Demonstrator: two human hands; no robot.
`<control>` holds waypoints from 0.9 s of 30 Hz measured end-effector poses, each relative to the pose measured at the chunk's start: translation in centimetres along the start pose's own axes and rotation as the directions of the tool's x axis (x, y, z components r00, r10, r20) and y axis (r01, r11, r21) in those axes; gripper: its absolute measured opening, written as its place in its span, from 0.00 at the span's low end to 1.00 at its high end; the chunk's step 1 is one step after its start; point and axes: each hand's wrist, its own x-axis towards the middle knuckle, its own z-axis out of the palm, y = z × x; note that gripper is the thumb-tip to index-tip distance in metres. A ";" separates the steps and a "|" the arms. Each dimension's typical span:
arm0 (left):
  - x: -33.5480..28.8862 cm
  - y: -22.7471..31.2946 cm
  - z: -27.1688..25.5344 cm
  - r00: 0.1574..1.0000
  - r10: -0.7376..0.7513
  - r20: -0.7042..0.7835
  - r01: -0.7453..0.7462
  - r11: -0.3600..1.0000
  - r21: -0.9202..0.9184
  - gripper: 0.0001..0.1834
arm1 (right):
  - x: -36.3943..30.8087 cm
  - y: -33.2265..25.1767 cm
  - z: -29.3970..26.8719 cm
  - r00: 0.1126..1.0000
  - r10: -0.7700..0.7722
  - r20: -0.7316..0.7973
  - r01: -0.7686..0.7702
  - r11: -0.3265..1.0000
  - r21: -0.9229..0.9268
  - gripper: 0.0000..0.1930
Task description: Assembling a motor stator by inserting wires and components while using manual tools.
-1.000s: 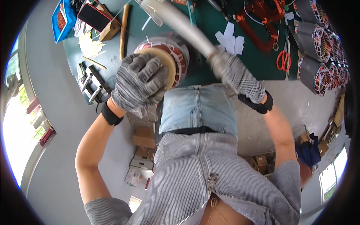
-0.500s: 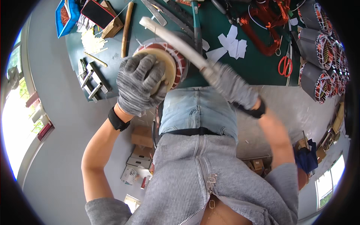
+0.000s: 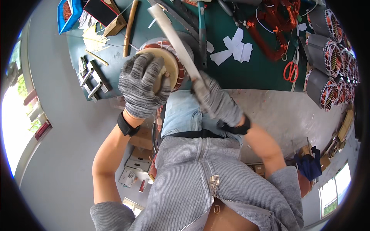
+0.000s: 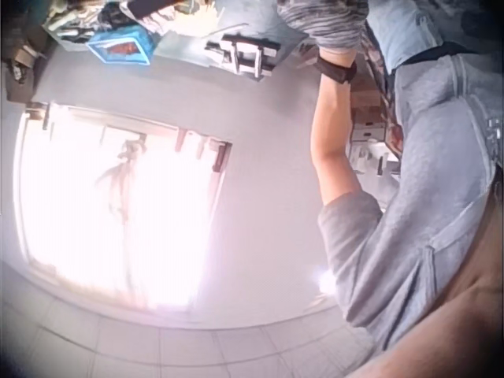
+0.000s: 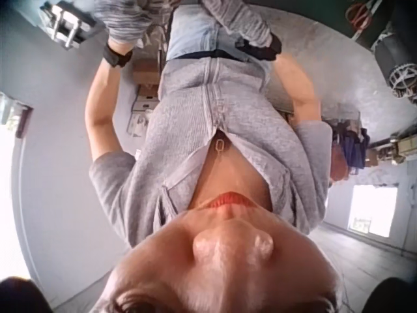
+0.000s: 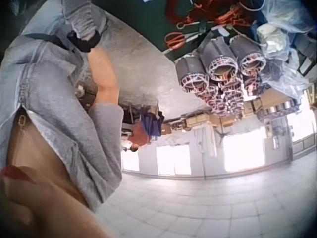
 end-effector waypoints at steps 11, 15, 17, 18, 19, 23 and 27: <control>0.3 1.6 1.1 0.976 -0.154 -0.155 0.163 0.986 0.046 0.16 | 3.1 1.7 -4.4 0.954 0.081 0.289 -0.179 0.926 0.332 0.19; 0.3 1.5 0.6 0.977 -0.173 -0.124 0.179 0.983 0.040 0.16 | 1.5 1.4 -1.2 0.825 0.333 0.457 -0.501 0.805 0.318 0.21; 0.1 1.0 0.2 0.987 -0.128 -0.094 0.128 0.992 -0.007 0.17 | 2.2 1.8 -3.0 0.806 0.318 0.499 -0.498 0.820 0.282 0.21; 0.3 0.8 0.4 0.991 -0.103 -0.083 0.101 0.994 -0.029 0.17 | 3.2 2.2 -4.6 0.787 0.301 0.539 -0.489 0.837 0.246 0.21; 0.1 0.6 0.1 0.992 -0.104 -0.073 0.103 0.994 -0.027 0.17 | 4.2 1.9 -6.2 0.825 0.193 0.530 -0.348 0.914 0.208 0.22; 0.7 -0.4 -0.7 0.991 0.069 0.112 -0.059 0.994 -0.089 0.20 | 6.1 2.8 -6.7 0.938 0.112 0.327 -0.188 0.959 0.211 0.22; 1.0 -1.9 0.0 0.972 0.233 0.032 -0.228 0.967 -0.114 0.26 | 6.7 1.1 -5.5 0.798 0.145 0.584 -0.415 0.835 0.361 0.21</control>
